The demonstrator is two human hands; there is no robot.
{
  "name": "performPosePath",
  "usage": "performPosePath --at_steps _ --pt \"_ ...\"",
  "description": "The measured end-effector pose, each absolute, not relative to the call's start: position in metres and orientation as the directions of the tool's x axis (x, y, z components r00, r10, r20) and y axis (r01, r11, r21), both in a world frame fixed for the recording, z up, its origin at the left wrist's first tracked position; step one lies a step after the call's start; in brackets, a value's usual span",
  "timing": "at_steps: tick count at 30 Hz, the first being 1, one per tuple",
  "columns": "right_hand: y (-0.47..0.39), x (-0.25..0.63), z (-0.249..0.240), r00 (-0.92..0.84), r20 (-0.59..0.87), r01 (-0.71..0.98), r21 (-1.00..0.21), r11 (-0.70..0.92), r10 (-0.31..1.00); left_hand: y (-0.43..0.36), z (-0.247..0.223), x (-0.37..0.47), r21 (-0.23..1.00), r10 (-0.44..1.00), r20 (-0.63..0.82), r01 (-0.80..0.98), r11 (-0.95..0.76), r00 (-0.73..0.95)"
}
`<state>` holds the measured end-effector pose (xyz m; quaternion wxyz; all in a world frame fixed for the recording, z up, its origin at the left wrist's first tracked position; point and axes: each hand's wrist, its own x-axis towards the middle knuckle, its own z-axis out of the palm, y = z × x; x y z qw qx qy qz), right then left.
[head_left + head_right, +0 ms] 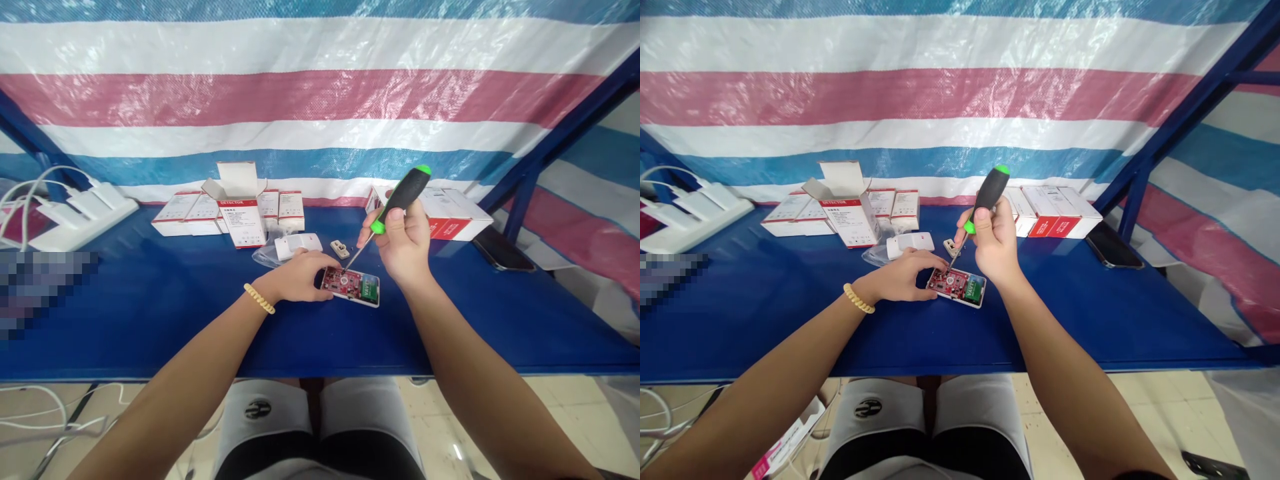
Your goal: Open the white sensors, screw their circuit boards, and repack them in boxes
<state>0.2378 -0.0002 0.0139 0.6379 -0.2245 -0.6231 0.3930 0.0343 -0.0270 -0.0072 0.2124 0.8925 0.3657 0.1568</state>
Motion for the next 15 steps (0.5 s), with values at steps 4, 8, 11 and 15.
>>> performPosePath --at_steps 4,8,11,15 --pt "-0.0023 0.2344 0.0122 -0.155 0.600 -0.246 -0.793 0.557 0.785 -0.0273 -0.0071 0.0343 0.515 0.686 0.135 0.541 -0.665 0.715" --pt "-0.0028 0.2323 0.0103 -0.192 0.588 -0.248 -0.804 0.541 0.785 -0.0263 -0.0082 0.0347 0.516 0.678 0.144 0.530 -0.673 0.720" --pt "-0.0029 0.2318 0.0099 -0.198 0.576 -0.240 -0.813 0.530 0.793 -0.0257 -0.0090 0.0346 0.517 0.666 0.159 0.514 -0.685 0.729" --pt "-0.0033 0.2317 0.0106 -0.210 0.572 -0.238 -0.816 0.526 0.793 -0.0256 -0.0096 0.0342 0.507 0.658 0.171 0.508 -0.697 0.733"
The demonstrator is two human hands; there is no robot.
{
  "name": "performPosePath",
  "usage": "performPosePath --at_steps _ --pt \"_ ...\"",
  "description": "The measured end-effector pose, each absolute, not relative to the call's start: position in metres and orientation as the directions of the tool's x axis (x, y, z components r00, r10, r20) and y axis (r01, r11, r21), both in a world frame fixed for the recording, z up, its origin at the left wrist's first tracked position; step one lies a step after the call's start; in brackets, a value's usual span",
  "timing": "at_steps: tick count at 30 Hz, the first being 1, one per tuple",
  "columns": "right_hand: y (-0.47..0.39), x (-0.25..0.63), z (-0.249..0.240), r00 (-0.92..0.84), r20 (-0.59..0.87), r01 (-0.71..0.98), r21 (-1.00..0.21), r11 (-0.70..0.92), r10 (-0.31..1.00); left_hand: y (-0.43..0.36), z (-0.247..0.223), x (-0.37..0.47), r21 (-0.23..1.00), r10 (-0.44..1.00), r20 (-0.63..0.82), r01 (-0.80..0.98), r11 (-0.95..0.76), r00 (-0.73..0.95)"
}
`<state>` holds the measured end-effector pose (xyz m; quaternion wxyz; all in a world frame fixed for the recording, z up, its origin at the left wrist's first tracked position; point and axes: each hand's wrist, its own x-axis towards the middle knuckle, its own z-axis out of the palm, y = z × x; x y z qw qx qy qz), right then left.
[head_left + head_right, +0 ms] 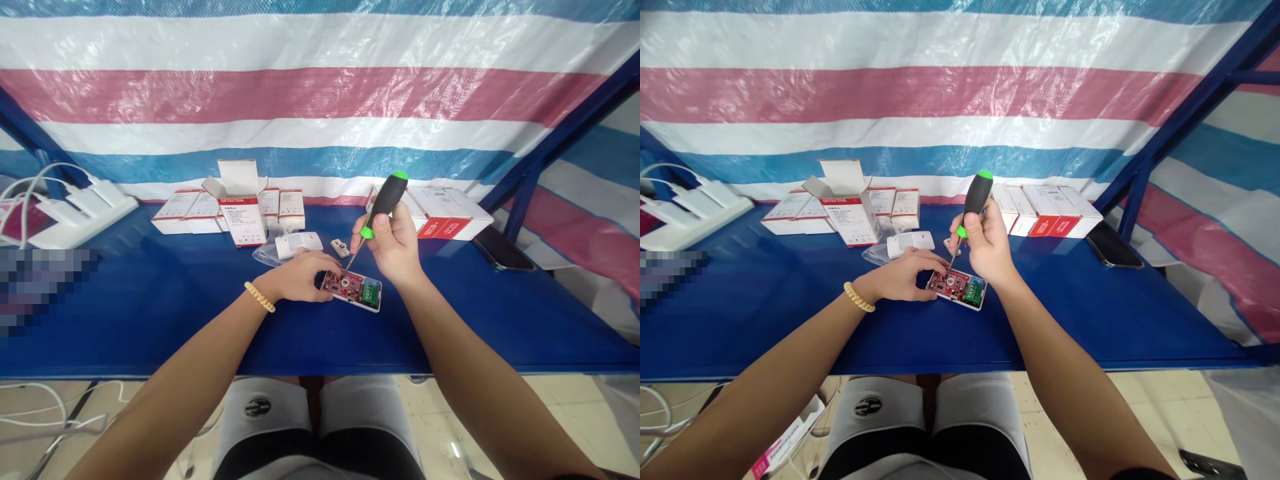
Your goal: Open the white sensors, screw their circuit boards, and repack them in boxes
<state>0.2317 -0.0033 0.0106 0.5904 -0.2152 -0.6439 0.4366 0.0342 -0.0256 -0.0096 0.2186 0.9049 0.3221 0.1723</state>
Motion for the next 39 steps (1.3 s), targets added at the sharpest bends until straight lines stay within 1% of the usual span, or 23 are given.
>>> performPosePath --at_steps 6,14,26,39 --pt "-0.0033 0.2311 0.0110 -0.220 0.586 -0.258 -0.806 0.533 0.780 -0.0268 -0.0077 0.0349 0.498 0.663 0.162 0.520 -0.694 0.730" --pt "-0.0030 0.2310 0.0093 -0.222 0.573 -0.219 -0.817 0.533 0.789 -0.0276 -0.0056 0.0357 0.490 0.662 0.159 0.524 -0.697 0.732" --pt "-0.0028 0.2309 0.0083 -0.236 0.567 -0.238 -0.821 0.519 0.789 -0.0277 -0.0059 0.0357 0.472 0.655 0.165 0.524 -0.709 0.737" --pt "-0.0040 0.2305 0.0085 -0.241 0.542 -0.208 -0.839 0.502 0.805 -0.0281 -0.0053 0.0358 0.487 0.662 0.162 0.524 -0.699 0.732"
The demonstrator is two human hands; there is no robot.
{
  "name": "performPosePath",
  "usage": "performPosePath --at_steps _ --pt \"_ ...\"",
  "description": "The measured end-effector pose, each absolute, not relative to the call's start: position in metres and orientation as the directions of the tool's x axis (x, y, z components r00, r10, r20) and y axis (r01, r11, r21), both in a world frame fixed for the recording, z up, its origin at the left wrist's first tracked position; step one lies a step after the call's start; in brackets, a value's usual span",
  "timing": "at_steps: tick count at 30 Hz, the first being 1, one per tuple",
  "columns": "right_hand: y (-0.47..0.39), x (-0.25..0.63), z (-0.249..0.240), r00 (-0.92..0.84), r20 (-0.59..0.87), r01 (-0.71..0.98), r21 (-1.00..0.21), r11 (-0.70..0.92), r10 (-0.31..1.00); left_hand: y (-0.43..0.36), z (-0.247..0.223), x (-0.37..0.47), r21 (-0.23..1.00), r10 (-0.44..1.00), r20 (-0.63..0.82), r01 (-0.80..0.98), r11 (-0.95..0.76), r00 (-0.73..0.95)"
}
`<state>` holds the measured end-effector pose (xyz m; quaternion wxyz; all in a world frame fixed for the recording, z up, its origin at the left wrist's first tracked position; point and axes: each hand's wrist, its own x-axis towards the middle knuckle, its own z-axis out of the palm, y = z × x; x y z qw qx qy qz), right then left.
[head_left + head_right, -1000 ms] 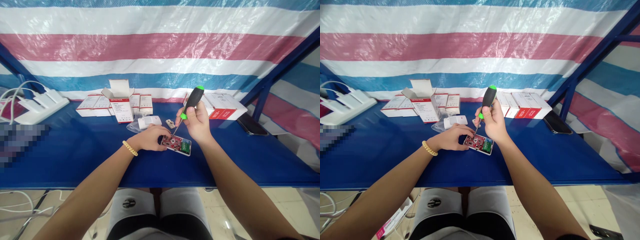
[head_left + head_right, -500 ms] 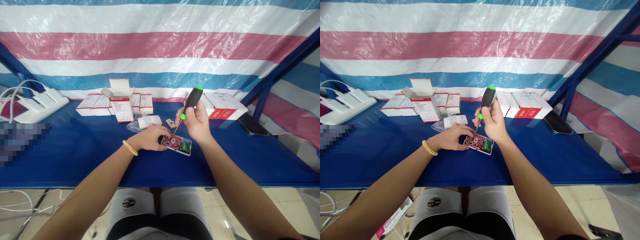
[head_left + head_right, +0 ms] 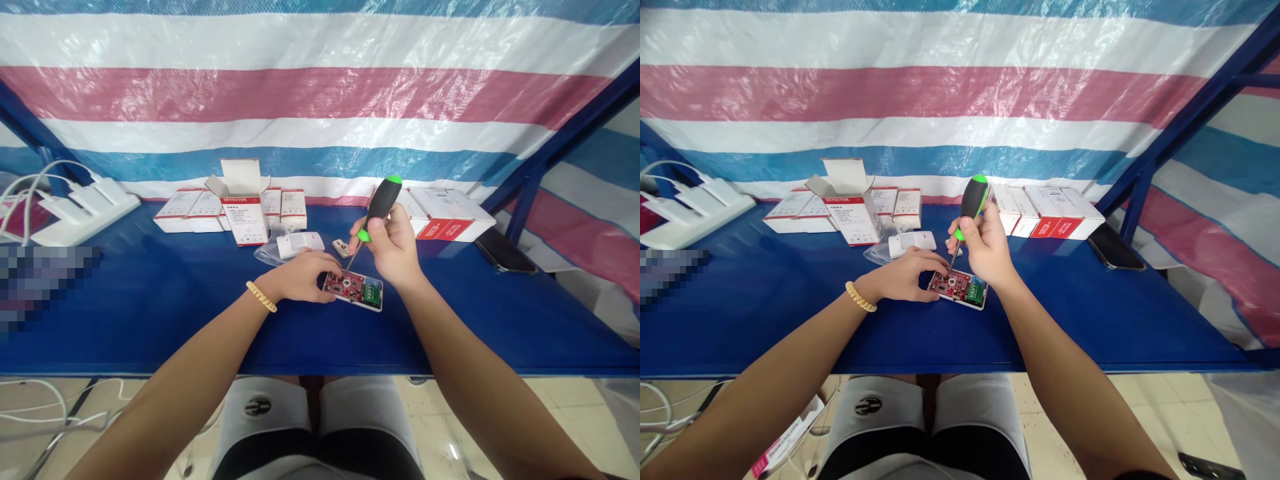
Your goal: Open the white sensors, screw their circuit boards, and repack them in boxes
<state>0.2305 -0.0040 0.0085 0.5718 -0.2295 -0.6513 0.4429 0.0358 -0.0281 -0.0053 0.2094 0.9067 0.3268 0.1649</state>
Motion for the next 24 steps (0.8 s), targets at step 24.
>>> performPosePath --at_steps 24 --pt "-0.0069 0.2300 0.0119 -0.239 0.537 -0.210 -0.842 0.497 0.809 -0.0272 -0.0078 0.0353 0.546 0.697 0.136 0.534 -0.646 0.704"
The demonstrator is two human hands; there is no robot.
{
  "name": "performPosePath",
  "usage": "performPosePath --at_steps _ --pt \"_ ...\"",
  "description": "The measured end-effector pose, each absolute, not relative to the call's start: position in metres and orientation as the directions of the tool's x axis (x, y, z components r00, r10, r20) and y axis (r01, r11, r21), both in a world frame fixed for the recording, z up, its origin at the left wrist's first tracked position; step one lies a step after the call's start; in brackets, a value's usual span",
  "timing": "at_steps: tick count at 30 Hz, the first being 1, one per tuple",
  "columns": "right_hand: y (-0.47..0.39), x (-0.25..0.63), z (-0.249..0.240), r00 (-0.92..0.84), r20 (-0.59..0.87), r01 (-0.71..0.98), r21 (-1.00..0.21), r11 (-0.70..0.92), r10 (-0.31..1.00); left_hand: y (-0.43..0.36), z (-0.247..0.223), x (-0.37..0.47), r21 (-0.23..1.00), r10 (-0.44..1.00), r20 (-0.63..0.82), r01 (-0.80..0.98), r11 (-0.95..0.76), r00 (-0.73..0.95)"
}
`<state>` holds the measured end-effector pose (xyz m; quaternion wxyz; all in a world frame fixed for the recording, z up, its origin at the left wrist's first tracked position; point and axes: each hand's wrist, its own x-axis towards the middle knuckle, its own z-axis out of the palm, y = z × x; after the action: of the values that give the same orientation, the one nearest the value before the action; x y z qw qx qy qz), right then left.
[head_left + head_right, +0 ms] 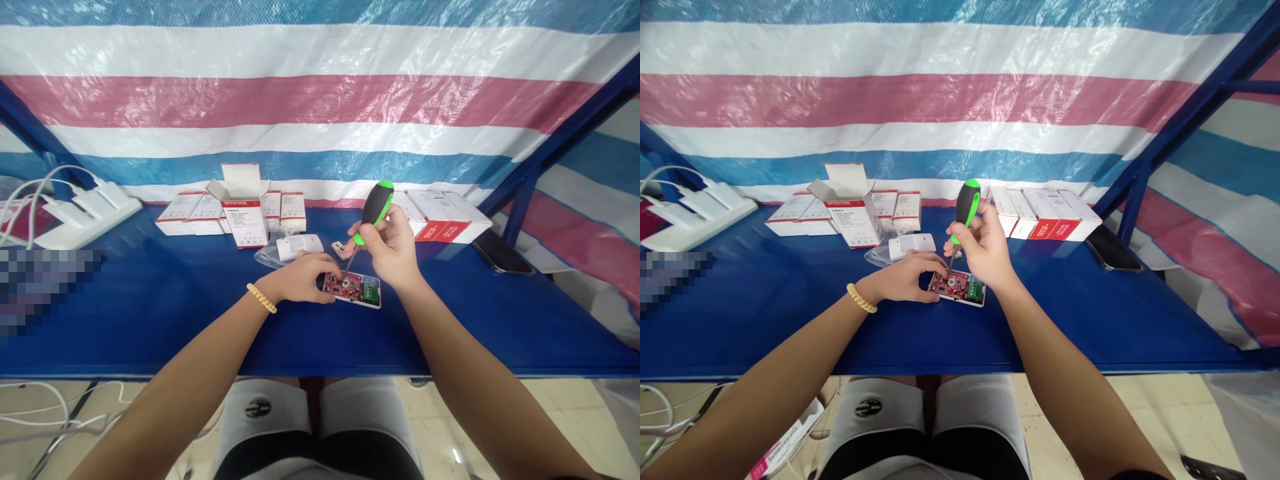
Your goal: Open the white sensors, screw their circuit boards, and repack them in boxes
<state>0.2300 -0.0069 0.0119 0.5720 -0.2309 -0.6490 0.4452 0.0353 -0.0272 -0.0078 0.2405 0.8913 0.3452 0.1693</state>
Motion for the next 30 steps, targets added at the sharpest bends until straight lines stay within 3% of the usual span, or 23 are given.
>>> performPosePath --at_steps 30 --pt "-0.0075 0.2310 0.0093 -0.223 0.554 -0.188 -0.832 0.522 0.802 -0.0257 -0.0091 0.0357 0.489 0.675 0.166 0.534 -0.689 0.719"
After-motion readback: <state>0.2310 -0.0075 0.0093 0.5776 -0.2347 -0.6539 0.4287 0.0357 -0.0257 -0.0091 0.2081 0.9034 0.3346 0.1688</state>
